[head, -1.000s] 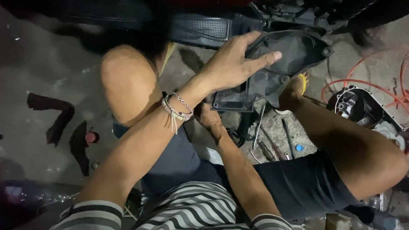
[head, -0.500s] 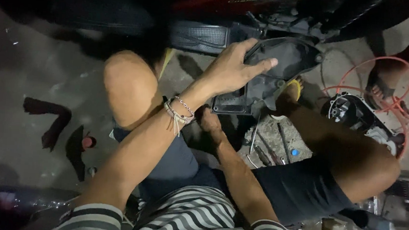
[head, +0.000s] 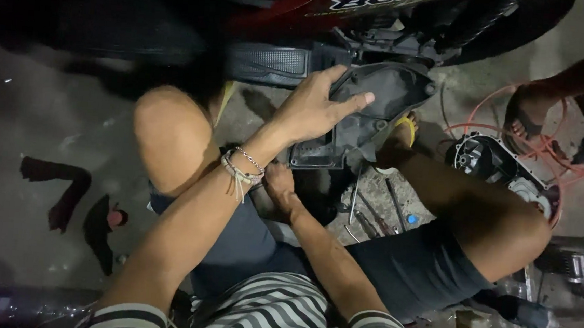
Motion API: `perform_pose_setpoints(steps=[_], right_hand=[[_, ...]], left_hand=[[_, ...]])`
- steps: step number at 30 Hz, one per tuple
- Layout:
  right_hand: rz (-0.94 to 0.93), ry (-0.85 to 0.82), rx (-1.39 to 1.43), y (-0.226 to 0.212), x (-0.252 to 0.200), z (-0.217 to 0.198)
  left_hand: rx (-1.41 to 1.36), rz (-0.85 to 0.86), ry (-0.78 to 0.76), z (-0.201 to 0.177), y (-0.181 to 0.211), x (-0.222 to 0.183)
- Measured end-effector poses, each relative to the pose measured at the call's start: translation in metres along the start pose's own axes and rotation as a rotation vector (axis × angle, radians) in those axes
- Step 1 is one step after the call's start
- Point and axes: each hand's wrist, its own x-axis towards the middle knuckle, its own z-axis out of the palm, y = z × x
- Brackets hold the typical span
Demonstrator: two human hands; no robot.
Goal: Cleaning a motorcycle engine cover and applying sealant to the edges for reassembly.
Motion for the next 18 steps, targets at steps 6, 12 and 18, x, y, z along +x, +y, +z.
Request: perform_pose_setpoints(steps=[6,12,18], right_hand=[[-0.022,0.015,-0.035,-0.010,-0.006,-0.008],[-0.060,0.032,-0.073,-0.022,-0.005,-0.019],[-0.098,0.053,-0.112,-0.031,-0.003,-0.032]], left_hand=[[-0.008,0.037,0.016,0.003,-0.004,0.001],[0.013,0.020,0.017,0.003,-0.008,0.004],[-0.004,0.027,0.039,0.004,-0.019,0.007]])
